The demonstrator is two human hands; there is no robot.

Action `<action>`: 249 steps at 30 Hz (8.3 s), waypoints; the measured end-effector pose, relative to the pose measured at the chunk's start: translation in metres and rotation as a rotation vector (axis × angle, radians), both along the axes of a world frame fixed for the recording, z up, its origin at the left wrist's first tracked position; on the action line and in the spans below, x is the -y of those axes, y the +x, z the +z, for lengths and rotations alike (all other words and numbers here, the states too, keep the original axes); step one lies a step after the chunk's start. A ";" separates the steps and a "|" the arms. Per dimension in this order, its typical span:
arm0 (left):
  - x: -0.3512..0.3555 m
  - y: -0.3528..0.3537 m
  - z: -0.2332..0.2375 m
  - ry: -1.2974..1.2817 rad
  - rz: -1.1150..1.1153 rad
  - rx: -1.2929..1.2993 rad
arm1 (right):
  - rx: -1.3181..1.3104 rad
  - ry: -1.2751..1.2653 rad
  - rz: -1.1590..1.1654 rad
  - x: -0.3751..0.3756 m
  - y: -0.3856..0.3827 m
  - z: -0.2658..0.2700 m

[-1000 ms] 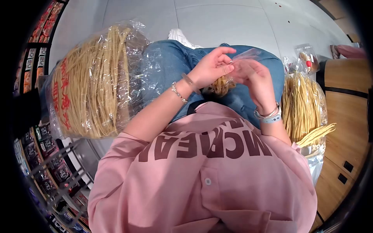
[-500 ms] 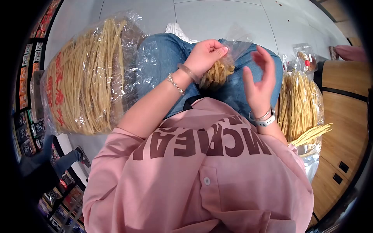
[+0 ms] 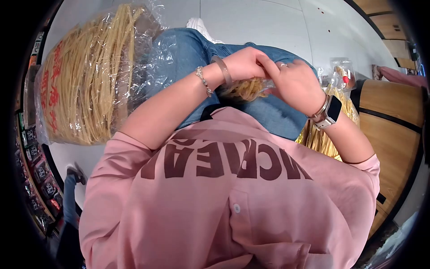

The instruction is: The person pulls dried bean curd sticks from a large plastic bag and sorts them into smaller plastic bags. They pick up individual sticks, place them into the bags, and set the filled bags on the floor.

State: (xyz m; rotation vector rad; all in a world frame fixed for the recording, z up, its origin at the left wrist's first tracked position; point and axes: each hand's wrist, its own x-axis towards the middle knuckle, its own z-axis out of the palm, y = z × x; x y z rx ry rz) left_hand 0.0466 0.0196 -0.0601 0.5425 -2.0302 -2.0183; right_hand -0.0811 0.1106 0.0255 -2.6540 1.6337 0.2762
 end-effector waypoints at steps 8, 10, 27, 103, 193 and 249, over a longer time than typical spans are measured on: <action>-0.020 -0.001 0.017 0.176 -0.344 -0.026 | 0.028 0.118 -0.127 -0.045 -0.008 0.013; -0.029 -0.007 0.018 0.355 -0.379 0.006 | 0.130 0.263 -0.175 -0.053 -0.014 0.022; -0.038 -0.013 0.025 0.179 -0.542 -0.097 | 0.335 0.541 -0.389 -0.059 -0.025 0.016; -0.081 0.000 -0.024 -1.045 0.439 -0.133 | 1.893 0.382 -1.194 -0.154 -0.043 0.035; -0.062 0.009 0.169 -1.074 -0.426 -0.123 | -0.394 -0.429 0.713 -0.074 -0.003 0.116; -0.095 0.025 0.151 -0.886 0.193 -0.136 | -0.312 -0.233 0.267 -0.037 -0.001 0.137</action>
